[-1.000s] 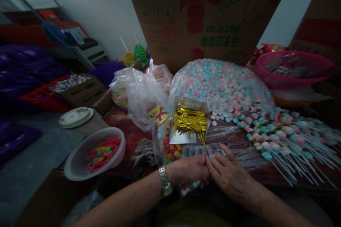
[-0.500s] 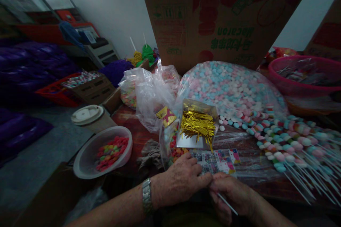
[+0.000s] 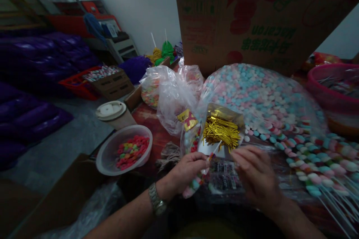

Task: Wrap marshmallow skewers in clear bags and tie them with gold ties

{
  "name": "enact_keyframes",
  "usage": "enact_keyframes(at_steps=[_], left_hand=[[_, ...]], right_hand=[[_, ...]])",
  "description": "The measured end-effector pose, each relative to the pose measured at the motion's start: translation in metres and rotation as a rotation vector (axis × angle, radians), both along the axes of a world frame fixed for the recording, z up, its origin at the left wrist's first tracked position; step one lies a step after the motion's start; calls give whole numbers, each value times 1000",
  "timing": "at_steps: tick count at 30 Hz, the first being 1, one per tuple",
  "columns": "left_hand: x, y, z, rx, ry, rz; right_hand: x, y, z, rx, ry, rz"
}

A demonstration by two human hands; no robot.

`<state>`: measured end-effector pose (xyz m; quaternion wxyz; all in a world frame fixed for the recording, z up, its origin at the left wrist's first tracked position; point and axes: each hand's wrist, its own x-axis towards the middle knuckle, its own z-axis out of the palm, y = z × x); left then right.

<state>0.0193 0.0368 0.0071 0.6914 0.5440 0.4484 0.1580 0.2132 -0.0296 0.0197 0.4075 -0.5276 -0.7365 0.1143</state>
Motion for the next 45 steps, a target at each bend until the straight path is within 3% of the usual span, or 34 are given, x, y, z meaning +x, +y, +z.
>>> enact_keyframes(at_steps=[3, 5, 7, 9, 11, 13, 14, 16, 19, 21, 23, 25, 29, 34, 39, 42, 45], left_hand=[[7, -1, 5, -174, -96, -125], [7, -2, 10, -56, -7, -320], [4, -2, 13, 315, 130, -510], [0, -3, 13, 848, 253, -626], [-3, -5, 11, 1273, 330, -626], [-6, -6, 7, 1419, 340, -536], [-6, -6, 6, 1383, 320, -460], [-6, -3, 4, 1114, 255, -218], [-2, 1, 1, 413, 102, 219], [2, 3, -1, 49, -24, 419], [5, 5, -4, -109, -132, 521], [8, 7, -5, -147, -221, 562], [19, 12, -5, -174, -342, 523], [39, 12, -2, -173, -361, 509], [49, 8, 0, -143, -279, 491], [54, 4, -1, -78, -226, 451], [59, -1, 0, -7, -174, 425]], right_hand=[[0, 6, 2, 202, -621, 207], [-7, 5, -8, 148, -762, 275], [-14, 1, -18, -32, -714, 263], [-17, -3, -23, -345, -469, 263], [-16, 0, -21, -701, -133, 328], [-10, 13, -13, -912, 72, 419], [-6, 24, -9, -904, 56, 412], [1, 51, -5, -725, -144, 248], [3, 92, -10, -474, -439, -76], [-1, 110, -18, -448, -520, -135], [-3, 118, -23, -447, -591, -157], [1, 118, -21, -452, -642, -181], [26, 112, -6, -451, -654, -271], [48, 104, -1, -491, -468, -348], [32, 68, -7, -573, -125, -216], [13, 44, -11, -618, 345, -83], [0, 34, -16, -490, 637, -11]])
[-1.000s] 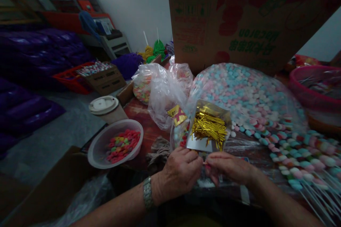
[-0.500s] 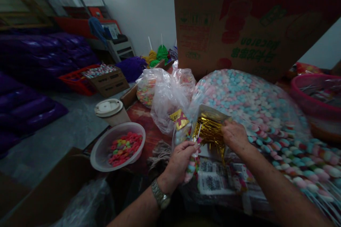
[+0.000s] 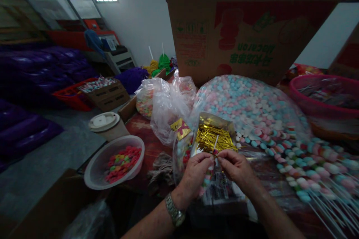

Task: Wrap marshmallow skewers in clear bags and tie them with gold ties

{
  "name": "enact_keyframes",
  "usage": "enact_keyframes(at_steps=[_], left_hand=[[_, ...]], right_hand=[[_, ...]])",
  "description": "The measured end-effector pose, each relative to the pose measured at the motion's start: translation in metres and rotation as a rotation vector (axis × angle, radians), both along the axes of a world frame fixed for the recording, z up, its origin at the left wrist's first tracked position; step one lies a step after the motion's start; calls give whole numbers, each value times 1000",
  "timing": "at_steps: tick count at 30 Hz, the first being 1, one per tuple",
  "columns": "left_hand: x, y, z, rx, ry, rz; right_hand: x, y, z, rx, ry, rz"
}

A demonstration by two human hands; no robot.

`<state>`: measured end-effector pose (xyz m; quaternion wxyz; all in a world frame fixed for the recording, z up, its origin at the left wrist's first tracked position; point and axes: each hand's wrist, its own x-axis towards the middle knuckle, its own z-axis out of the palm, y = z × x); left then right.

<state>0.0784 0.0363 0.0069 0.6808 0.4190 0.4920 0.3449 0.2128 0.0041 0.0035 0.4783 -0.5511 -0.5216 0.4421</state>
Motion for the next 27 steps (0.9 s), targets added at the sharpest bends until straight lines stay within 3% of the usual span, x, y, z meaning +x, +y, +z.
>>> enact_keyframes(at_steps=[4, 8, 14, 22, 27], left_hand=[[3, -5, 1, 24, 43, -67], [5, -5, -2, 57, 85, -97], [6, 0, -4, 60, 92, -87], [7, 0, -10, 2, -15, -85], [8, -1, -6, 15, 69, -89]], right_hand=[[-2, -2, -8, 110, -25, -33], [6, -2, -11, 48, -28, 61], [19, 3, -3, -38, -103, 82], [36, -5, -1, 22, -432, 60], [25, -15, -3, 22, -249, -12]])
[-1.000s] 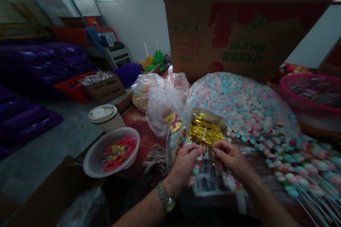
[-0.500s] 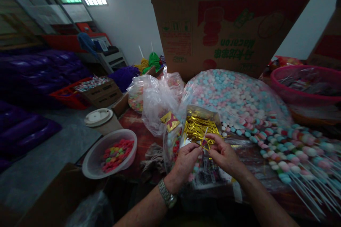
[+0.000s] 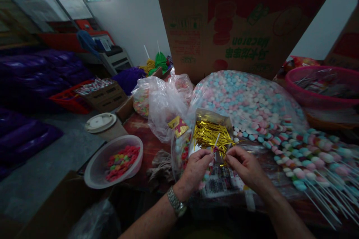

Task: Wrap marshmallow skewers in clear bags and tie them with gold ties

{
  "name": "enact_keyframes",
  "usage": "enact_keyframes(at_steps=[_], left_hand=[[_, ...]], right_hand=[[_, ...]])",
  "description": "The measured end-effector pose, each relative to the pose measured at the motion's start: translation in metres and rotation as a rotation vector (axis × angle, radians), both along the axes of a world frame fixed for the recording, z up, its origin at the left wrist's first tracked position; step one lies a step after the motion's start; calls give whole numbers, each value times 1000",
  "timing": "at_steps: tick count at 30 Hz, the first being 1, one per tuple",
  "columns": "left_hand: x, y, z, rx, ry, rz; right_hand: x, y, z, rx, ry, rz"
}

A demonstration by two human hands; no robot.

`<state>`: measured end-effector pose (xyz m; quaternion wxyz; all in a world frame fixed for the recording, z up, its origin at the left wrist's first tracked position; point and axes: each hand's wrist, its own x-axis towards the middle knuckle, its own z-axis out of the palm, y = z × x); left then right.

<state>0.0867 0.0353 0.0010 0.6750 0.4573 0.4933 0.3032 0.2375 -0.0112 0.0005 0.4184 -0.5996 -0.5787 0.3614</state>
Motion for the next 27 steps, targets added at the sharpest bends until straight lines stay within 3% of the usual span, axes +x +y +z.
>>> enact_keyframes(at_steps=[3, 10, 16, 20, 23, 27], left_hand=[[1, -1, 1, 16, 35, -36], [0, -5, 2, 38, 33, -48], [-4, -6, 1, 99, 24, -197], [-3, -7, -3, 94, 18, -137], [-6, -7, -4, 9, -62, -105], [-14, -7, -1, -317, -318, -256]], right_hand=[[-11, 1, -1, -64, 119, 51], [-17, 8, -12, -68, 92, -6], [-11, 11, -16, -96, 137, 15], [-17, 8, -12, -69, 118, -36], [-19, 0, -7, -107, 206, -17], [-12, -11, 10, 5, 178, 227]])
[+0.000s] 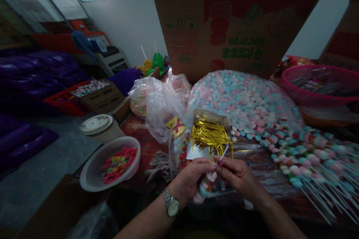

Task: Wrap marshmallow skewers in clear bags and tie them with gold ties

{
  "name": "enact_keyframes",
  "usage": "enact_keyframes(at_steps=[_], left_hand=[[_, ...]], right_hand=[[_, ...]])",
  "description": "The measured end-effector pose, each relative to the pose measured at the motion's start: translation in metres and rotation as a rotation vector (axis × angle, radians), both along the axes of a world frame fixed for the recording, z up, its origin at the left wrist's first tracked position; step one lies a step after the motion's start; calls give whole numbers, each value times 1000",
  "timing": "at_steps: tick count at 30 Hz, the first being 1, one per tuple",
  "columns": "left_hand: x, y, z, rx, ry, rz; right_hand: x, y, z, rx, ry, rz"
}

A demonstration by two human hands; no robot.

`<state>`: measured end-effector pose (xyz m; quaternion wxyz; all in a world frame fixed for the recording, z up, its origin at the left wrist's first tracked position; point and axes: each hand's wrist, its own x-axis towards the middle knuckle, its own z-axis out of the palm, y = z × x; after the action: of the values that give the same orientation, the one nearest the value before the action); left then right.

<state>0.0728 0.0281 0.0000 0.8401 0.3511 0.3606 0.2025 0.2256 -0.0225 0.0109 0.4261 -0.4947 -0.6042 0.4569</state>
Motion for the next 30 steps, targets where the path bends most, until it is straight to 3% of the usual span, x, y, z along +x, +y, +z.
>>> enact_keyframes(at_steps=[2, 4, 6, 10, 14, 17, 20, 22, 24, 27, 30], left_hand=[[-2, 0, 4, -120, -111, -99], [-2, 1, 8, -150, -148, -133], [2, 2, 13, -138, -129, -73], [11, 6, 17, -26, -62, 198], [13, 2, 16, 177, -9, 179], [13, -5, 17, 379, 124, 261], [9, -5, 29, 219, 164, 139], [-1, 0, 42, 51, 39, 42], [-13, 7, 57, 96, -69, 115], [-28, 10, 69, 208, 95, -94], [-23, 0, 65, 372, 256, -110]], right_hand=[[4, -2, 8, 97, -79, 98], [5, -2, 11, 136, -156, 88], [-1, -2, 9, 147, -235, -54], [-16, -3, 0, 190, -324, -361], [-10, -3, 1, 418, -502, -305], [-1, -3, 7, 619, -788, -402], [-8, -11, 8, 697, -913, -421], [-18, -16, 5, 632, -817, -276], [-25, -19, 4, 431, -589, -200], [-24, -18, 10, 122, -212, -357], [-27, -17, 16, 71, 9, -409]])
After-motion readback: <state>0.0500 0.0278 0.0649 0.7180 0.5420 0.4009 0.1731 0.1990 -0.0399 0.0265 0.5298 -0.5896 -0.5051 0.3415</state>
